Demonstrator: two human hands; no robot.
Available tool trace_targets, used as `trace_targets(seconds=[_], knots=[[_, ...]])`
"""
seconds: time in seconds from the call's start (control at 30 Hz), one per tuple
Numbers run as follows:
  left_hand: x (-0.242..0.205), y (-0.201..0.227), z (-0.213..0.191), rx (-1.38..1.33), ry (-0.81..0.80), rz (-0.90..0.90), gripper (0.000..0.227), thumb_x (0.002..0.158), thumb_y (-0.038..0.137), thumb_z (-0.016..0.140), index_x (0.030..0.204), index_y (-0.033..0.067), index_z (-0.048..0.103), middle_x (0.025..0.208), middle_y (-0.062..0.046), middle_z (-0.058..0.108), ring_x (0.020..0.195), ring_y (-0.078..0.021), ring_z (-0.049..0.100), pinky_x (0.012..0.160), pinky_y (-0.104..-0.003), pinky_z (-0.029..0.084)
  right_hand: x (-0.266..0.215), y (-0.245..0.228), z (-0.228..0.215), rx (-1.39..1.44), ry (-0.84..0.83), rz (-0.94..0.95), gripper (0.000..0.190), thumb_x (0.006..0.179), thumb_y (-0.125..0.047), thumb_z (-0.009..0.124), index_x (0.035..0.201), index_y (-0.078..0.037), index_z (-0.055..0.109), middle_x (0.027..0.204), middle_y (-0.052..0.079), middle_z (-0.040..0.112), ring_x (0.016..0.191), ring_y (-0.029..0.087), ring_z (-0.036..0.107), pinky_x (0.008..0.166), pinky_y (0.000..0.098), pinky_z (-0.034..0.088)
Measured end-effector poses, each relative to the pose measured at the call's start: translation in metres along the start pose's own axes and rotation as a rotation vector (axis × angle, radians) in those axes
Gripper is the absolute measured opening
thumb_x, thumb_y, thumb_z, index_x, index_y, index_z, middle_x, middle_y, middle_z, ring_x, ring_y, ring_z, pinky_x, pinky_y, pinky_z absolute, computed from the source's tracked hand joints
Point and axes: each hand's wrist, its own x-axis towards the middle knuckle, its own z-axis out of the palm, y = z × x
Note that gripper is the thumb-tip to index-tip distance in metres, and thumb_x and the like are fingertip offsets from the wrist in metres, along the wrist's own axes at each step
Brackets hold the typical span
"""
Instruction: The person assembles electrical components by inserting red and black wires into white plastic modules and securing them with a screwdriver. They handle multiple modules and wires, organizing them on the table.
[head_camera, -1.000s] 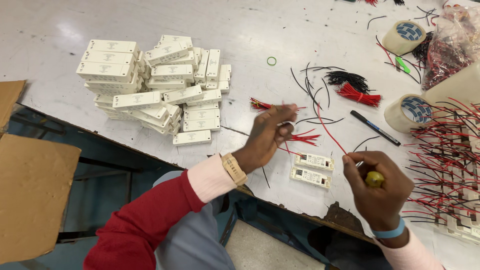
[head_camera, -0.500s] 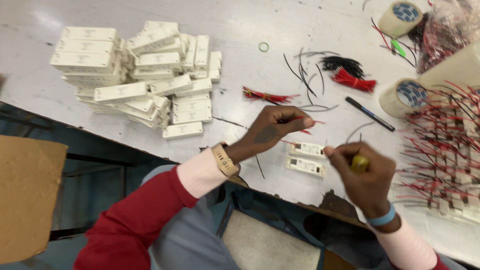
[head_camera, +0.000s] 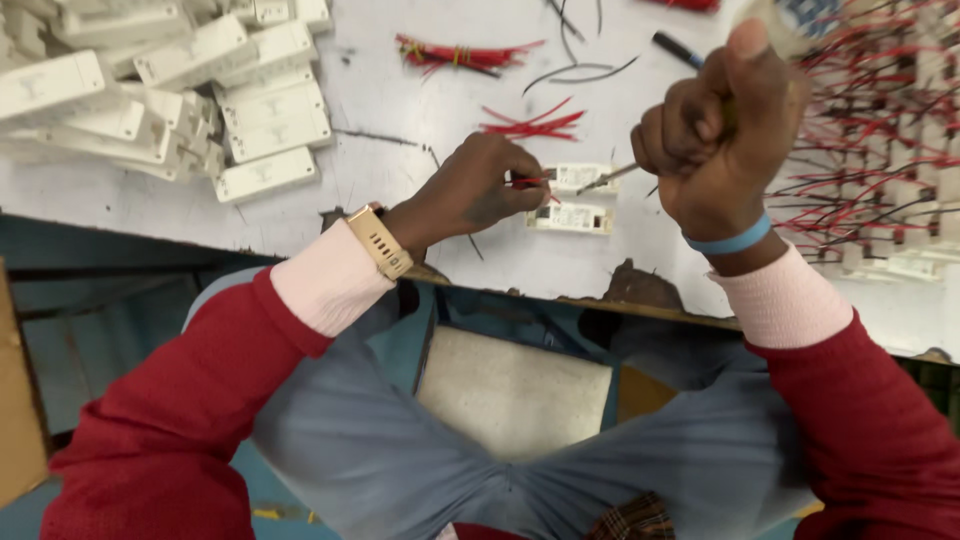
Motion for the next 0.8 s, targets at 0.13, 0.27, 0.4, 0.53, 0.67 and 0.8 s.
trace_targets(seconds=[0.13,0.27,0.4,0.53,0.67,0.8], knots=[[-0.002,0.004,0.0,0.01,0.015,-0.004,0.016,0.082,0.019,0.079,0.088,0.0045,0.079,0.08,-0.01,0.075,0.068,-0.021,0.067,0.066,-0.036,0.052,-0.003,0.01,0.002,0.005,-0.029,0.028,0.068,0.115,-0.055,0.052,0.07,-0.012,0.024,0.049,-0.001,0.019,0.038,0.008,0.017,0.04,0.0278,0.016],[-0.002,0.007,-0.003,0.069,0.056,-0.008,0.015,0.079,0.018,0.079,0.087,0.0045,0.079,0.083,-0.01,0.074,0.068,-0.023,0.066,0.064,-0.037,0.053,-0.005,0.014,0.005,0.077,-0.031,0.058,0.066,0.114,-0.053,0.051,0.071,-0.01,0.025,0.049,-0.001,0.021,0.038,0.008,0.017,0.039,0.028,0.017],[-0.005,0.01,-0.007,0.129,0.045,-0.033,0.015,0.081,0.017,0.078,0.085,0.0035,0.077,0.076,-0.012,0.072,0.066,-0.0273,0.064,0.063,-0.038,0.051,-0.009,0.018,0.013,0.088,-0.051,0.01,0.067,0.117,-0.045,0.052,0.066,-0.009,0.026,0.048,0.002,0.023,0.037,0.009,0.02,0.039,0.0273,0.018],[-0.009,0.011,-0.008,0.142,0.053,-0.061,0.014,0.08,0.019,0.078,0.085,0.0054,0.078,0.078,-0.011,0.073,0.066,-0.0277,0.065,0.063,-0.039,0.052,-0.01,0.02,0.015,0.093,-0.059,-0.022,0.067,0.117,-0.044,0.053,0.066,-0.008,0.027,0.048,0.002,0.025,0.037,0.008,0.02,0.038,0.0271,0.018],[-0.011,0.013,-0.007,0.168,0.065,-0.085,0.016,0.08,0.021,0.079,0.088,0.0071,0.079,0.079,-0.011,0.073,0.067,-0.0283,0.067,0.063,-0.039,0.053,-0.01,0.026,0.015,0.13,-0.052,-0.037,0.067,0.117,-0.042,0.054,0.065,-0.008,0.028,0.049,0.002,0.026,0.037,0.009,0.022,0.038,0.0276,0.018],[-0.012,0.013,-0.007,0.182,0.055,-0.111,0.02,0.08,0.025,0.08,0.091,0.0085,0.08,0.079,-0.011,0.073,0.067,-0.0287,0.067,0.062,-0.04,0.053,-0.01,0.031,0.014,0.169,-0.065,-0.026,0.065,0.116,-0.039,0.055,0.065,-0.007,0.029,0.05,0.001,0.027,0.039,0.009,0.023,0.039,0.0273,0.019]])
